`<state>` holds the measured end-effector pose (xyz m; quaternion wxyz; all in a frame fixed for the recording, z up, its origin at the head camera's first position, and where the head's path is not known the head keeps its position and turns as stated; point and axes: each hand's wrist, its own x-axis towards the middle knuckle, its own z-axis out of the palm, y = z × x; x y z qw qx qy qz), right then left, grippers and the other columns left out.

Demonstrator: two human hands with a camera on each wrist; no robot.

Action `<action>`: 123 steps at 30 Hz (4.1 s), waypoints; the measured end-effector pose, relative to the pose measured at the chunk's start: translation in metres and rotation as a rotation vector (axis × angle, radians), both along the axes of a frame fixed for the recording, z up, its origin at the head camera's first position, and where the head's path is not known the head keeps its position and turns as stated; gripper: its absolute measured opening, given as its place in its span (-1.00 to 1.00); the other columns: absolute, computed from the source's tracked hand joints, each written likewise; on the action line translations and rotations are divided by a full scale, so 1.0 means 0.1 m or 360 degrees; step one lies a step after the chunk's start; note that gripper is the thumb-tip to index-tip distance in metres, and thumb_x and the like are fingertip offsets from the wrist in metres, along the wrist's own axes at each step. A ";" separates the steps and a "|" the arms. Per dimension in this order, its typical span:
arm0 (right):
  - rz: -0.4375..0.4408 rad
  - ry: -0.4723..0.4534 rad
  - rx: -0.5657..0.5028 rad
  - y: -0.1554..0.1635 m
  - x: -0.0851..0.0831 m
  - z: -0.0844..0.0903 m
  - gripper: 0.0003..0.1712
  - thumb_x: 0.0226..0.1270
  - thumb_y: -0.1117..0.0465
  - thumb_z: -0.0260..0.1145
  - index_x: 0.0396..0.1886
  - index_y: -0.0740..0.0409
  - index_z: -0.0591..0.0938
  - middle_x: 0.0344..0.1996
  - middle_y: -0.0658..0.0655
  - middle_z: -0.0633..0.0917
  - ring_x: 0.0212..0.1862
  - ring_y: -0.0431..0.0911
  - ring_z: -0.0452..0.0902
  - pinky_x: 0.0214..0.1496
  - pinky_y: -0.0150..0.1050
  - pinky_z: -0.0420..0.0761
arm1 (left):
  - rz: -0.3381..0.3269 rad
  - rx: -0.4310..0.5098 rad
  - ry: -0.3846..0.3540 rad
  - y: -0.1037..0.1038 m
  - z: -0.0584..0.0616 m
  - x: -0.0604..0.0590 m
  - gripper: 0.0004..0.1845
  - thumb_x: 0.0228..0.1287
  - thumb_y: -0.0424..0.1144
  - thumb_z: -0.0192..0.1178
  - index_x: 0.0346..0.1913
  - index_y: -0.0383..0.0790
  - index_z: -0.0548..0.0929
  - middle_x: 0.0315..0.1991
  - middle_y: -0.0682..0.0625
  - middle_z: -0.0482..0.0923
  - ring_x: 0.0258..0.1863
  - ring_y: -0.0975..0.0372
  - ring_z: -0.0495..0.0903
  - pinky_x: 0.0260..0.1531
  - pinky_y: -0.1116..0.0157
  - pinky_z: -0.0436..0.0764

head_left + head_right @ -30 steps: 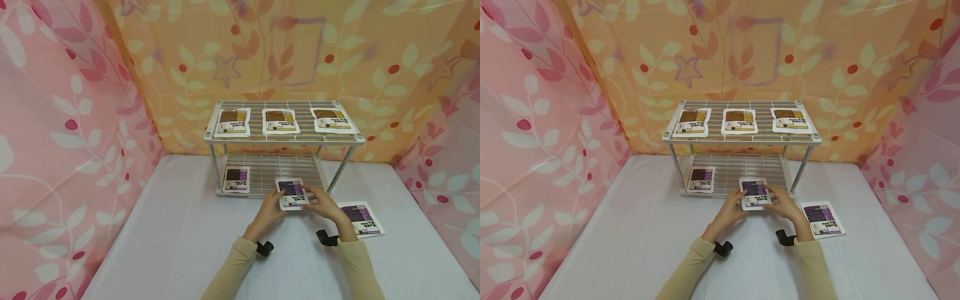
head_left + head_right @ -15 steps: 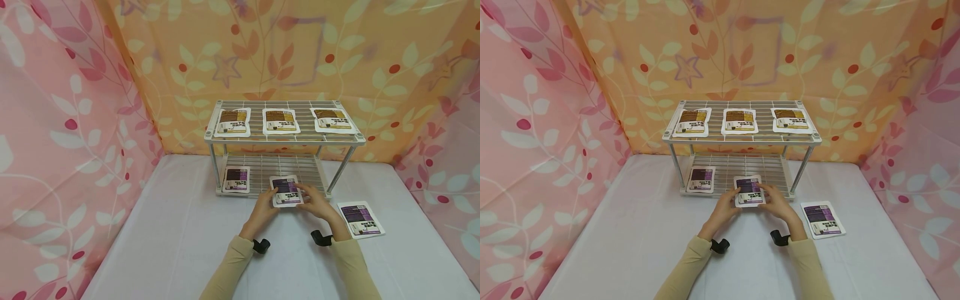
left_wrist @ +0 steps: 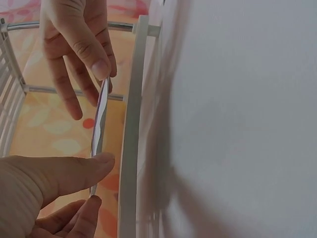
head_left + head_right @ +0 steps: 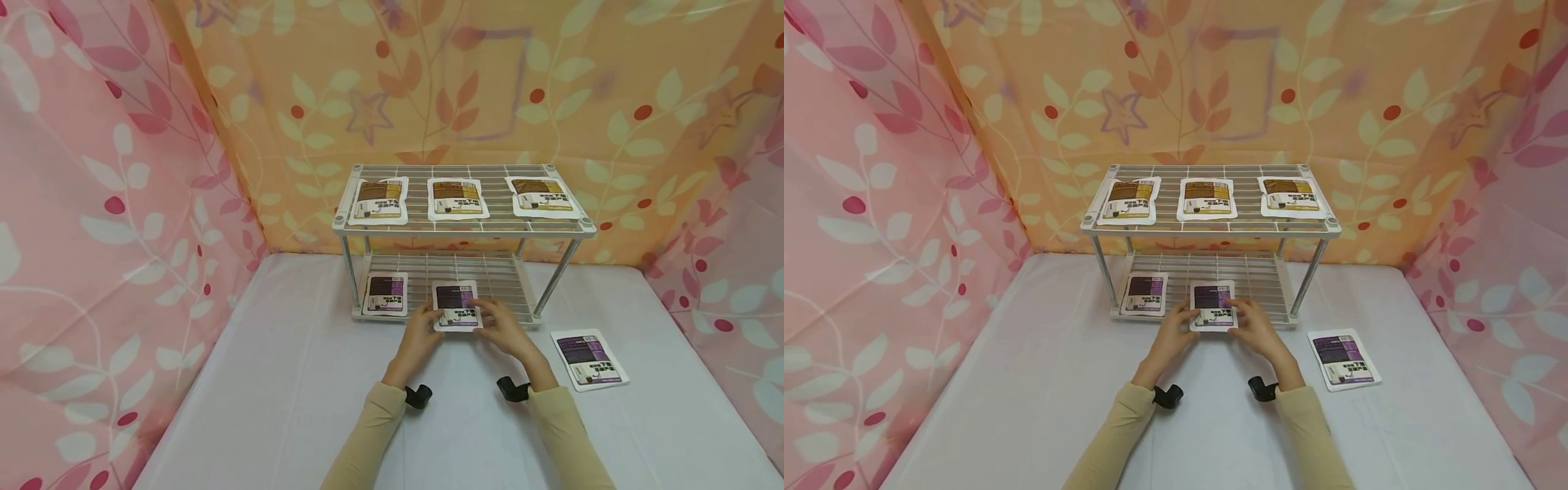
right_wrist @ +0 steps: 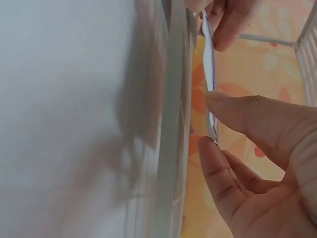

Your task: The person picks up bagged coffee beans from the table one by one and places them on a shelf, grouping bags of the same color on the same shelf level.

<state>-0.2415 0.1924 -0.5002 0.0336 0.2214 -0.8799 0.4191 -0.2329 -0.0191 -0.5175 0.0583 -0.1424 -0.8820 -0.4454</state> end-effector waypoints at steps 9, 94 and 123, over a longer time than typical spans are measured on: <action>-0.0008 0.0087 -0.0059 -0.12 -0.11 -0.07 -0.39 0.03 0.48 0.37 0.16 0.35 0.46 0.09 0.45 0.42 -0.03 0.28 0.48 -0.05 0.04 0.60 | 0.0052 -0.0080 0.0099 -0.06 0.00 -0.09 -0.52 0.04 -0.48 0.28 0.10 -0.38 0.54 0.24 -0.24 0.33 0.17 -0.04 0.42 0.11 0.15 0.48; -0.0188 -0.0016 0.0229 0.99 0.23 0.16 -0.57 0.34 0.19 0.18 0.15 0.30 0.50 -0.04 0.33 0.62 -0.12 0.17 0.59 -0.14 0.00 0.61 | -0.0424 -0.0068 0.0175 1.07 -0.23 0.41 -0.48 0.25 -0.22 0.18 0.27 -0.15 0.37 0.22 0.01 0.40 0.23 0.27 0.36 0.20 0.40 0.36; -0.0483 -0.0184 0.0448 1.65 0.42 0.19 -0.43 0.28 0.14 0.21 0.14 0.48 0.40 0.07 0.63 0.34 0.12 0.50 0.20 0.06 0.37 0.24 | -0.0769 -0.0443 0.0104 1.64 -0.13 0.49 -0.43 0.28 -0.08 0.15 0.30 -0.19 0.33 0.24 0.05 0.38 0.24 0.36 0.33 0.19 0.56 0.26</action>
